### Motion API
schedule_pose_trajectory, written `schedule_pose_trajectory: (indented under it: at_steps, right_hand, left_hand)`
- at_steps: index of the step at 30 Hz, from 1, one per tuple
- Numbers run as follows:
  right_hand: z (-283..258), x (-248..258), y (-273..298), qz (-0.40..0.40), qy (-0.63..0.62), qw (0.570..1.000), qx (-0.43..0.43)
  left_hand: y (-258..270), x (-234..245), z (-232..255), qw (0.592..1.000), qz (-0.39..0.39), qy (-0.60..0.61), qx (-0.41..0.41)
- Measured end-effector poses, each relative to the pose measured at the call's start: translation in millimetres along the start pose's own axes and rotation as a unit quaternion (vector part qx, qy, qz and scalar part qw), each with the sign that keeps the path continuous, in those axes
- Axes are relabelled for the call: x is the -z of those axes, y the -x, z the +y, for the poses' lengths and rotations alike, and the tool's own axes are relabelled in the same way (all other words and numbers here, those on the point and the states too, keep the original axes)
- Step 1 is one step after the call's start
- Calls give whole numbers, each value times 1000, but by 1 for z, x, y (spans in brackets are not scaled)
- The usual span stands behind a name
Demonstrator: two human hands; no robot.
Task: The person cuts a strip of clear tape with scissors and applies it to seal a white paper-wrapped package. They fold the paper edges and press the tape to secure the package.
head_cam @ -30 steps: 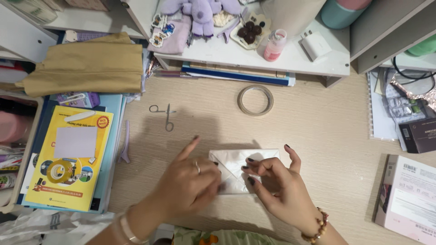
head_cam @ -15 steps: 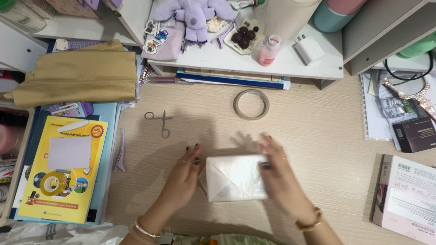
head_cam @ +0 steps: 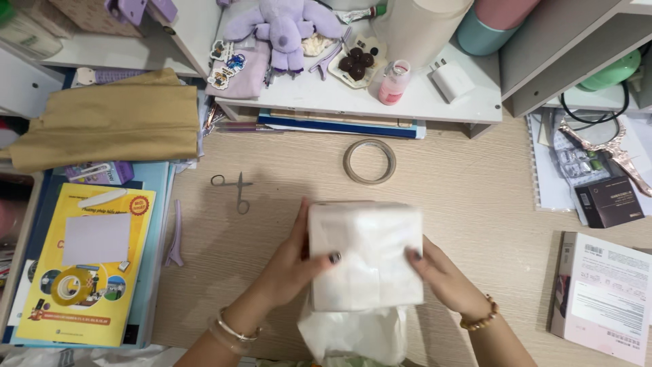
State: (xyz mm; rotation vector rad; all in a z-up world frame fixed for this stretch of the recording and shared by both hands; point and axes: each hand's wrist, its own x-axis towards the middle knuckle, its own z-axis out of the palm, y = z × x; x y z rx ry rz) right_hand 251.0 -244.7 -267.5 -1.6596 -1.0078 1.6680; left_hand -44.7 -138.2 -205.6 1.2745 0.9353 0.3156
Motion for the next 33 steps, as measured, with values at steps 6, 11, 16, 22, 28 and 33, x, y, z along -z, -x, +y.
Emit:
schedule_pose_trajectory:
  at_steps: [6, 11, 16, 22, 28, 33]
  right_hand:
    - [18, 24, 8, -11, 10, 996, -84]
    - [28, 29, 4, 60, -262, 962, -55]
    - [19, -23, 29, -39, -353, 928, 107]
    - [28, -83, 41, 160, -20, 969, 186]
    - [16, -21, 17, 57, 59, 969, 233]
    - [-42, 40, 22, -66, 125, 939, 313]
  left_hand:
    - [-17, -4, -4, 973, 8, 94, 211]
    - [-17, -15, -7, 895, 42, 344, 282]
    - [0, -69, -22, 760, 212, 576, 214]
    - [21, -125, -67, 799, 59, 538, 265]
    - [34, -55, -49, 926, -350, -136, 48]
    - [21, 18, -3, 901, -106, -326, 267]
